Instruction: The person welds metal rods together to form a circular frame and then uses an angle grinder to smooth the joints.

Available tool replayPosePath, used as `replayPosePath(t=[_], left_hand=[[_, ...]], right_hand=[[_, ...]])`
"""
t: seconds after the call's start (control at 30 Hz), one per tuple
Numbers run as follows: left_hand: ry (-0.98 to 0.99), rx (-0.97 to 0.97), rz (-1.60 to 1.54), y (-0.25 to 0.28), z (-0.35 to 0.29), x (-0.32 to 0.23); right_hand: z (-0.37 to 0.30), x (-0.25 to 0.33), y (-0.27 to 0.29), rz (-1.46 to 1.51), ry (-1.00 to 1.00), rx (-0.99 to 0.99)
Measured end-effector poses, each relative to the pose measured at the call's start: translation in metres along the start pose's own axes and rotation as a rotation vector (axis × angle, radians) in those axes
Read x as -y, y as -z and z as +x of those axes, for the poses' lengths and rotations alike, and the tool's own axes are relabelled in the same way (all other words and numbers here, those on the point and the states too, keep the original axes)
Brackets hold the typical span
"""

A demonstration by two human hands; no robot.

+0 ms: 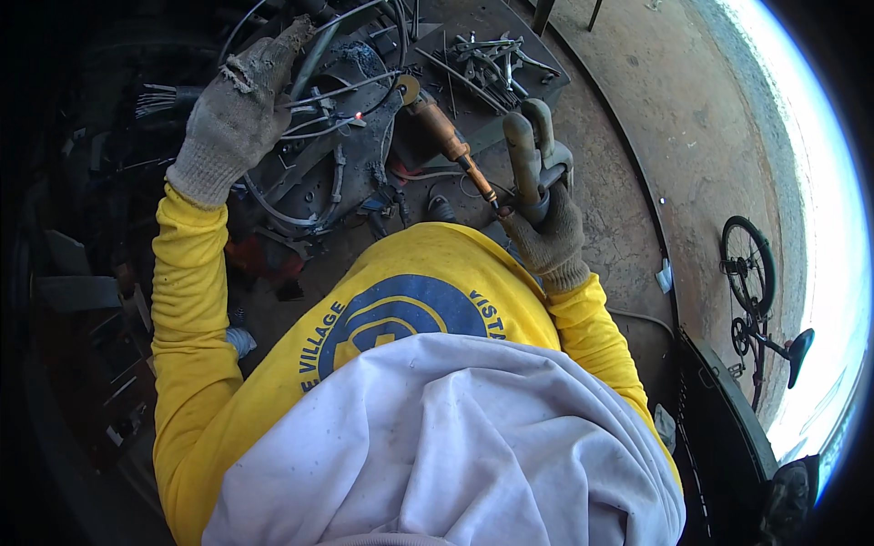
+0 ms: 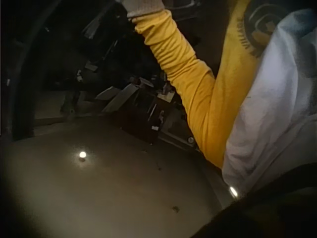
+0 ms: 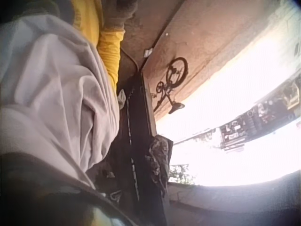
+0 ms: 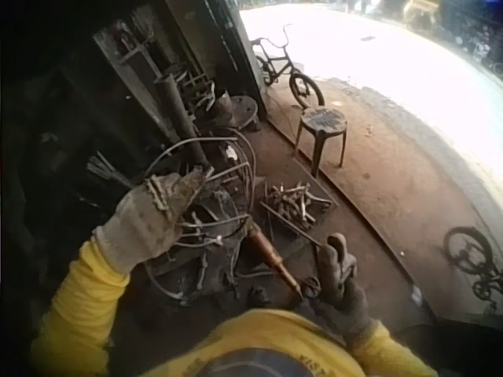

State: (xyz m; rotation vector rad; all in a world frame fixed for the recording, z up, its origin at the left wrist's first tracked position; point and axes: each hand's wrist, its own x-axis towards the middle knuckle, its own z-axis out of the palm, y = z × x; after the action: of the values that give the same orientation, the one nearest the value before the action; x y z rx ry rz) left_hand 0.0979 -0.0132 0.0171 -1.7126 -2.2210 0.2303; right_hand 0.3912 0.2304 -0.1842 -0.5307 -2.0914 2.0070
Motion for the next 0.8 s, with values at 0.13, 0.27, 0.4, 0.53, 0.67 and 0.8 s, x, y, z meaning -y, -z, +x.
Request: replayPosePath(t=[0.13,0.27,0.4,0.53,0.67,0.8], left_hand=[[-0.033,-0.048,-0.029,-0.001,-0.009,0.007],[0.034,0.003,-0.087,0.005,-0.006,0.002],[-0.033,-0.031,-0.039,0.002,-0.008,0.006],[-0.033,-0.016,0.020,0.001,-0.012,0.008],[-0.122,-0.020,0.102,-0.006,-0.020,0.017],[0.018,0.003,-0.007,-0.007,-0.018,0.014]], right_hand=[[-0.002,0.003,-0.005,-0.095,0.024,0.050],[-0.001,0.002,-0.010,-0.075,0.005,0.051],[0.002,0.007,-0.011,-0.214,0.075,0.015],[0.004,0.005,-0.011,-0.222,0.080,0.032],[0.004,0.008,-0.010,-0.188,0.082,0.029],[0.009,0.010,-0.010,-0.201,0.080,0.054]])
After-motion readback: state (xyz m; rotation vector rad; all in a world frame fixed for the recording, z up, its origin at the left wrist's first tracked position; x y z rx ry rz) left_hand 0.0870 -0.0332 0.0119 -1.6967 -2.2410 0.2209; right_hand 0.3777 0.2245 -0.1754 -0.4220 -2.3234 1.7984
